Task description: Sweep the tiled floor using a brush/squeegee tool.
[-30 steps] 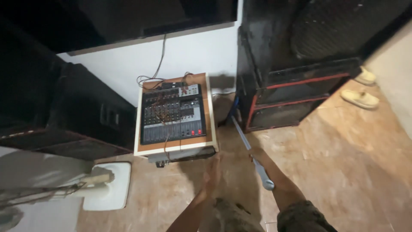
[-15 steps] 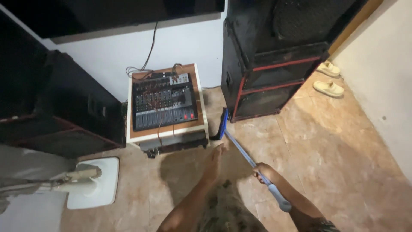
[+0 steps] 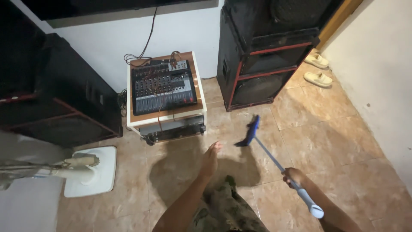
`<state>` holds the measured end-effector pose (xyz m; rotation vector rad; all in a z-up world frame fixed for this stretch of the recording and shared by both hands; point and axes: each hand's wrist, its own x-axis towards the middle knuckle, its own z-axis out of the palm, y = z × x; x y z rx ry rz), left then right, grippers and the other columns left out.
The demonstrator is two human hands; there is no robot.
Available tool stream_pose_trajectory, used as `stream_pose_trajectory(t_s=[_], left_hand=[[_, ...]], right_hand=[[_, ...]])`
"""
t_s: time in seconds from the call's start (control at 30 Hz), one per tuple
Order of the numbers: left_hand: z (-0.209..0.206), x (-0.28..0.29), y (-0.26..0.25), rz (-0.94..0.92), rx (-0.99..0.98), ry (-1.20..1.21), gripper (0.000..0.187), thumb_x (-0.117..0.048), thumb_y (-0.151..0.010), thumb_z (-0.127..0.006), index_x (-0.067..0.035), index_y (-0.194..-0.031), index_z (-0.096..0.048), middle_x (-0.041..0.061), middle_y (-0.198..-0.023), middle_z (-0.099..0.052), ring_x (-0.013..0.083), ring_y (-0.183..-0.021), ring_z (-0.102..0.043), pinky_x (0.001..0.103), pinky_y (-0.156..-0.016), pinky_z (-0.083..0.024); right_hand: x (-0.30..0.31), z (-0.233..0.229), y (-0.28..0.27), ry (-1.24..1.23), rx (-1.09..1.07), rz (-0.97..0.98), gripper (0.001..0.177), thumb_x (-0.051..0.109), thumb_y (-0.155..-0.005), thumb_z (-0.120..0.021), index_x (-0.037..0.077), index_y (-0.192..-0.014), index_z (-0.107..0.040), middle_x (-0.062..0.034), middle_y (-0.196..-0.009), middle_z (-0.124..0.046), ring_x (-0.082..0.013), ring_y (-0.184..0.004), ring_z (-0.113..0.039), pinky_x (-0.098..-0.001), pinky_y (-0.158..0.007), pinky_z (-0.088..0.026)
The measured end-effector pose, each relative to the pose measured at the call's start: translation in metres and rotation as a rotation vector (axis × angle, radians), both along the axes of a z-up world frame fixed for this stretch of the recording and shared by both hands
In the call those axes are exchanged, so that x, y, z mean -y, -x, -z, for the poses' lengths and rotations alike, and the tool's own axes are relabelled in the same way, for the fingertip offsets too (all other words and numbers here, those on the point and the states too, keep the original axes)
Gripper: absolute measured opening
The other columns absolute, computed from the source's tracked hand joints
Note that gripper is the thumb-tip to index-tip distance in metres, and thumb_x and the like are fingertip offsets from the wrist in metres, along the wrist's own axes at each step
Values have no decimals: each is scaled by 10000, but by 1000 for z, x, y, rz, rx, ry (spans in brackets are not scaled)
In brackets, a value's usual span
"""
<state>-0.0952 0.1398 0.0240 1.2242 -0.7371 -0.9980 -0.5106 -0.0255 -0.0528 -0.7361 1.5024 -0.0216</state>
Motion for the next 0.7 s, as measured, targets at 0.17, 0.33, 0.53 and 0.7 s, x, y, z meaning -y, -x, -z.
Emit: stream_pose_trajectory(t_s=[0.17,0.33,0.53,0.7], left_hand=[[-8,-3,13,-53,-1,47,477,-355,-1073,-462,-5,-1362,-609,120,-1206,-699,208,-1157,-625,351,-1056,-468],[24,14,21,-116,30,46,463,-364,-1069,-469,-15,-1317,-646,91,-1132,-723,192,-1068,-641,343,-1001,-494],[29,49,42,-102,10,-10,475,-406,-1072,-446,-41,-1298,-648,35,-1127,-695,135,-1063,-601,320,-992,-464],[14,85,83,-91,192,-64,436,-346,-1111,-495,7,-1161,-745,71,-1020,-661,169,-951,-593,343,-876,-497]], right_hand=[[19,40,2,65,106,-130,237,162,-923,-636,-41,-1024,-566,-141,-615,-515,-219,-430,-471,-398,-390,-374],[-10,-52,-58,112,95,-68,289,64,-856,-703,111,-1118,-590,-112,-667,-557,-184,-479,-484,-372,-418,-363],[13,-9,-89,-9,300,-287,225,136,-884,-703,32,-1055,-601,-52,-700,-558,-161,-461,-486,-333,-374,-389],[40,34,-82,-103,362,-343,158,123,-910,-654,36,-1018,-582,-30,-722,-570,-110,-497,-506,-291,-379,-388]])
